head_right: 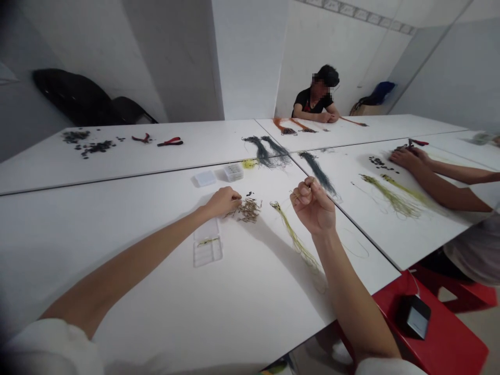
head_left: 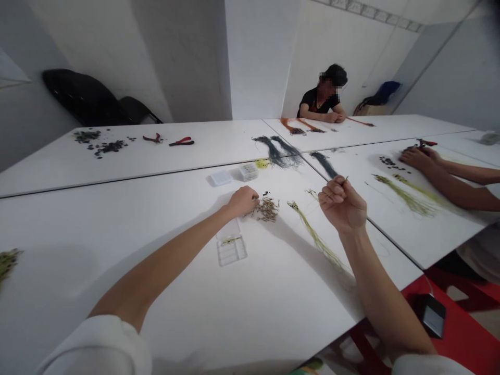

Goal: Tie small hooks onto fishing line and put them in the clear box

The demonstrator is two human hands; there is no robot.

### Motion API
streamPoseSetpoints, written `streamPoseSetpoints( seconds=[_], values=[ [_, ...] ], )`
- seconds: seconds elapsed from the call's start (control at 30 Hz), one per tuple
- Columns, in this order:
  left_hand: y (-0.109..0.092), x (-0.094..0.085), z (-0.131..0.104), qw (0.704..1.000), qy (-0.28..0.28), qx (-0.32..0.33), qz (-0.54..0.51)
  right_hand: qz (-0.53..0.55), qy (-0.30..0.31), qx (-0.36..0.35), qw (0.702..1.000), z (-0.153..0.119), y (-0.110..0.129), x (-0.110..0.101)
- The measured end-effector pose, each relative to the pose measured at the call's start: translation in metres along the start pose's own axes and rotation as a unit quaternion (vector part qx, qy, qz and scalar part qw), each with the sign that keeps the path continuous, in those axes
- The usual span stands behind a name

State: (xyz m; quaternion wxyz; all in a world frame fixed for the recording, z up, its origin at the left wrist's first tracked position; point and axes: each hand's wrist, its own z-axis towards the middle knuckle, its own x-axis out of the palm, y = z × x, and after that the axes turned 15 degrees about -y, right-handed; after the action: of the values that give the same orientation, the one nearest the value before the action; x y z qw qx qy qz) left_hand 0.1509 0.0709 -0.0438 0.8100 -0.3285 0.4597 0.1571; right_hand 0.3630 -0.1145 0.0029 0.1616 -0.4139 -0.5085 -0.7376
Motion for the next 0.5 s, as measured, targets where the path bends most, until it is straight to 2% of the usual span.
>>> streamPoseSetpoints(
  seconds=[0.23,0.5],
  values=[
    [-0.001,0.004,0.003,0.998,0.031,-0.042,0.028,-0.05,0.009,-0.004,0.999,-0.002,-0.007,0.004],
    [-0.012,0.003,0.013,0.984,0.108,-0.122,0.072,-0.105,0.005,-0.005,0.994,-0.002,-0.014,0.002]
  ],
)
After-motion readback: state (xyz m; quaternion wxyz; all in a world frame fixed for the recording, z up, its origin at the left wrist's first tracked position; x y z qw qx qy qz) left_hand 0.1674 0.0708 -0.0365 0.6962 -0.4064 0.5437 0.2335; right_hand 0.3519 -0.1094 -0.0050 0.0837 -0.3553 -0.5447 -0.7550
